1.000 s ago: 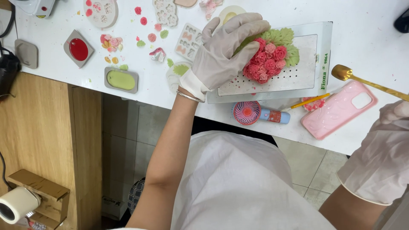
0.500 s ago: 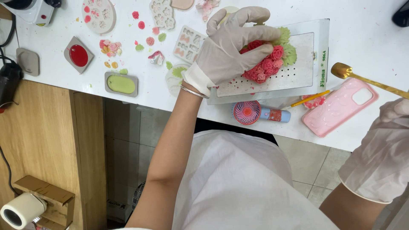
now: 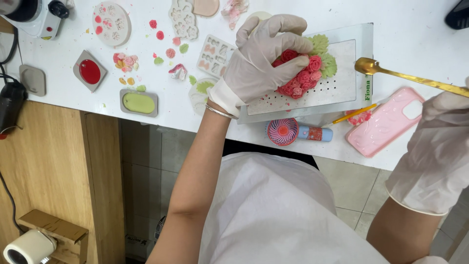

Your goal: Assembling and decorating a wax floral arrangement by attaching molded flowers and leaves.

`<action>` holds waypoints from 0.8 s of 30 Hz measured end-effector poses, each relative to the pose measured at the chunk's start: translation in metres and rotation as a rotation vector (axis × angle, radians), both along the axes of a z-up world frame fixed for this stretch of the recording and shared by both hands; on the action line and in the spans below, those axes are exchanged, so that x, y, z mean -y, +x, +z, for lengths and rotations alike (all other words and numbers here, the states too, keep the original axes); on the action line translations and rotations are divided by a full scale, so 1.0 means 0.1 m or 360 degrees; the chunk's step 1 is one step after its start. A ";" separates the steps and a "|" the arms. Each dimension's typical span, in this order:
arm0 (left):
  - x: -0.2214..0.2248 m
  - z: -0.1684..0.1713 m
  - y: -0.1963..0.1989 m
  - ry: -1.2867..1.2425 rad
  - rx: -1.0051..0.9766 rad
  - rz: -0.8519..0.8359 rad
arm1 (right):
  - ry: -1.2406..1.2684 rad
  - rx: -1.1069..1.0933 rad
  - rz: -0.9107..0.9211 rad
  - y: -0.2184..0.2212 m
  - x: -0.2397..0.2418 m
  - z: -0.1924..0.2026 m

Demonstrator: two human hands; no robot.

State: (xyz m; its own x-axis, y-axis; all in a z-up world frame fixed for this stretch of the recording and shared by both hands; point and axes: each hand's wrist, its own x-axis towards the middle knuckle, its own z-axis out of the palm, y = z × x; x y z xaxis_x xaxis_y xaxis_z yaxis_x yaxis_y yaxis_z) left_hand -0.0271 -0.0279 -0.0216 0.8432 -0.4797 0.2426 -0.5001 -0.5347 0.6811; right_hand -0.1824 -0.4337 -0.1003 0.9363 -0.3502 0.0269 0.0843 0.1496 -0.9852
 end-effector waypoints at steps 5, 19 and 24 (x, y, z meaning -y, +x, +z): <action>0.00 0.06 0.01 -0.0006 -0.0054 0.0016 | -0.0054 0.0013 0.0005 0.42 -0.84 0.56; -0.02 0.11 0.08 -0.0038 -0.0063 -0.0018 | 0.0227 0.0047 -0.0067 0.73 -1.30 0.88; -0.01 0.10 0.10 -0.0012 -0.0094 -0.0013 | 0.0231 0.0000 -0.0191 0.72 -1.33 1.04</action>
